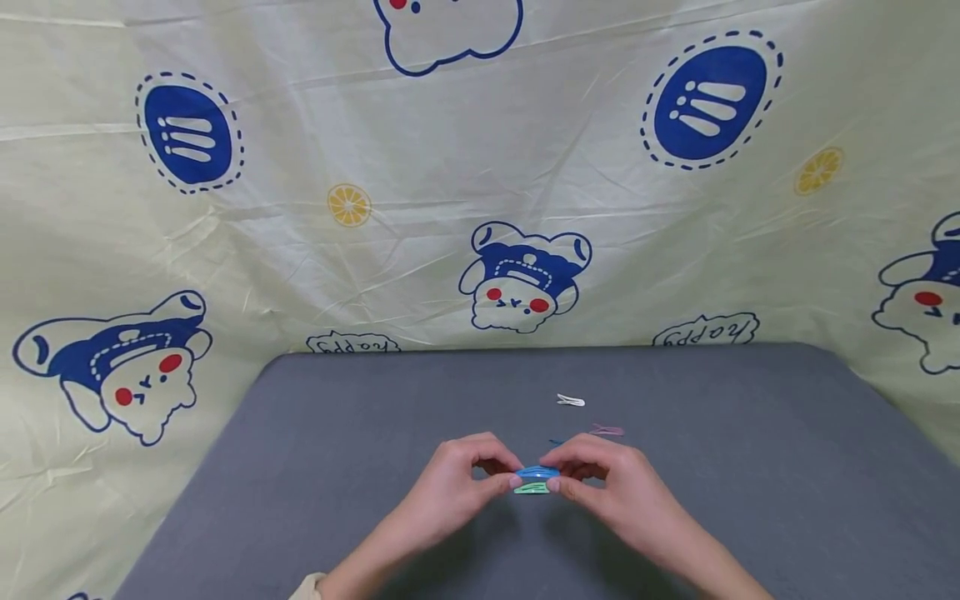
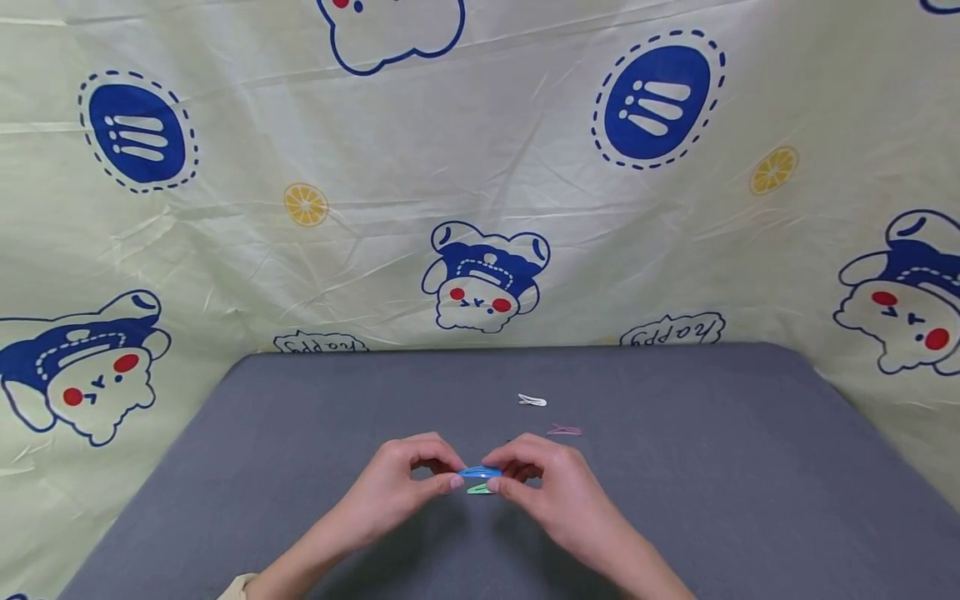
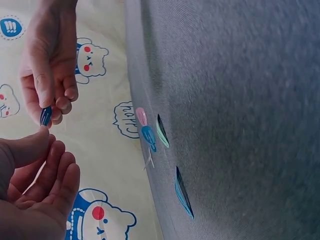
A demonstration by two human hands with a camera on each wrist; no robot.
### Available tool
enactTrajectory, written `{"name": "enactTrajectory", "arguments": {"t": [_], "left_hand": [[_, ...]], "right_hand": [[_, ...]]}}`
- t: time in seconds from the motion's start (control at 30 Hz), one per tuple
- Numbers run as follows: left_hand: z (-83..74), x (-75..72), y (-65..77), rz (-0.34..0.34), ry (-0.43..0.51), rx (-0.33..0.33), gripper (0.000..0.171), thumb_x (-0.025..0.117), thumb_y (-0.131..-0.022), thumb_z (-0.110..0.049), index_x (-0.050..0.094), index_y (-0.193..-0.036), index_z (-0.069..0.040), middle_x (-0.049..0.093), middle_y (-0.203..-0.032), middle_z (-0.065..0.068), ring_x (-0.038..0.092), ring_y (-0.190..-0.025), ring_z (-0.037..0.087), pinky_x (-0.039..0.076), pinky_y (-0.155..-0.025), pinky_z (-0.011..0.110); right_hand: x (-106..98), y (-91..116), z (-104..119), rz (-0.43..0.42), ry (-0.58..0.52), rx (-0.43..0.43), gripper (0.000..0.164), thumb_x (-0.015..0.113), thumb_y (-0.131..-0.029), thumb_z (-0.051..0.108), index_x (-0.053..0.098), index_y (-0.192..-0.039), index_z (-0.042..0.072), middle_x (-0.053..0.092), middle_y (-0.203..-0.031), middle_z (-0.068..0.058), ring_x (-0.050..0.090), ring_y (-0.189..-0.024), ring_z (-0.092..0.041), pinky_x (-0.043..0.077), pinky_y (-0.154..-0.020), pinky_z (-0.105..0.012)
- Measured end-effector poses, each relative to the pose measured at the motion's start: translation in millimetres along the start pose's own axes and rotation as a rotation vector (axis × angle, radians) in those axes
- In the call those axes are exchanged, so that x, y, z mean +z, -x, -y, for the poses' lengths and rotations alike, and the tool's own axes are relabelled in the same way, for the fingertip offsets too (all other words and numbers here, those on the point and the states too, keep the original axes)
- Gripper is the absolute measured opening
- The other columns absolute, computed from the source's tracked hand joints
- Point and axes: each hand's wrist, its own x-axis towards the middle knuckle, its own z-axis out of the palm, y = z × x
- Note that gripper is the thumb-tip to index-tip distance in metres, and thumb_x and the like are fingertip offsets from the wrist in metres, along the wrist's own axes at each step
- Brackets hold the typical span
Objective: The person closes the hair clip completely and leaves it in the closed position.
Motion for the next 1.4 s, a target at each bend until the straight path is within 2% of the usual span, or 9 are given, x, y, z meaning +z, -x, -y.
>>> {"name": "enactTrajectory", "arguments": {"t": [0.13, 0.3, 0.53, 0.73, 0.93, 1.1, 1.4], "left_hand": [[0.7, -1.0, -5.1, 0.012, -0.016, 0.002, 0.009, 0.077, -0.086, -0.009, 0.076, -0.091, -0.018, 0.064, -0.084, -0.012, 0.061, -0.079, 0.007, 0.052, -0.073, 0.028], [-0.5, -0.6, -14.8, 0.004, -0.022, 0.014, 0.008, 0.077, -0.086, -0.011, 0.077, -0.091, -0.018, 0.064, -0.083, -0.012, 0.061, -0.079, 0.007, 0.052, -0.069, 0.029], [-2.5, 4.8, -27.5, -0.007, -0.027, 0.021, 0.005, 0.078, -0.085, -0.013, 0.077, -0.089, -0.017, 0.063, -0.083, -0.012, 0.061, -0.079, 0.006, 0.051, -0.070, 0.027], [1.1, 8.2, -37.3, 0.070, -0.030, 0.020, 0.003, 0.077, -0.087, -0.013, 0.077, -0.089, -0.013, 0.062, -0.082, -0.011, 0.059, -0.077, 0.005, 0.051, -0.071, 0.025], [6.5, 13.2, -48.1, 0.147, -0.058, 0.028, 0.004, 0.076, -0.086, -0.008, 0.076, -0.089, -0.005, 0.062, -0.079, -0.010, 0.058, -0.072, 0.004, 0.051, -0.068, 0.021], [11.7, 20.2, -56.3, 0.177, -0.096, 0.009, 0.001, 0.077, -0.085, -0.007, 0.077, -0.087, -0.007, 0.062, -0.077, -0.011, 0.057, -0.070, 0.003, 0.050, -0.067, 0.020], [29.5, 35.4, -68.6, 0.272, -0.136, 0.015, 0.004, 0.076, -0.087, -0.012, 0.077, -0.086, -0.008, 0.063, -0.075, -0.014, 0.054, -0.066, 0.001, 0.046, -0.060, 0.020]], "right_hand": [[-3, -2, -1, 0.009, 0.027, 0.033, 0.016, 0.077, -0.086, 0.018, 0.072, -0.100, 0.023, 0.067, -0.093, 0.009, 0.064, -0.081, -0.011, 0.054, -0.077, -0.029], [-9, -4, -2, -0.029, 0.035, 0.008, 0.018, 0.079, -0.085, 0.014, 0.072, -0.099, 0.023, 0.066, -0.092, 0.008, 0.064, -0.080, -0.011, 0.054, -0.076, -0.029], [-20, -4, -5, -0.070, 0.063, 0.025, 0.016, 0.079, -0.084, 0.019, 0.072, -0.098, 0.023, 0.067, -0.092, 0.005, 0.064, -0.080, -0.011, 0.054, -0.075, -0.030], [-24, -4, -12, -0.046, 0.119, 0.029, 0.015, 0.078, -0.085, 0.017, 0.071, -0.097, 0.023, 0.065, -0.090, 0.010, 0.063, -0.079, -0.010, 0.054, -0.075, -0.028], [-27, -5, -22, -0.018, 0.143, -0.022, 0.015, 0.077, -0.086, 0.015, 0.070, -0.097, 0.022, 0.066, -0.091, 0.009, 0.063, -0.079, -0.008, 0.054, -0.074, -0.028], [-32, -4, -30, 0.015, 0.183, -0.045, 0.012, 0.076, -0.088, 0.017, 0.070, -0.097, 0.020, 0.064, -0.092, 0.010, 0.061, -0.079, -0.007, 0.053, -0.074, -0.028], [-40, -3, -48, 0.097, 0.191, 0.045, 0.011, 0.074, -0.088, 0.014, 0.070, -0.098, 0.018, 0.065, -0.094, 0.004, 0.060, -0.077, -0.007, 0.051, -0.069, -0.027]]}}
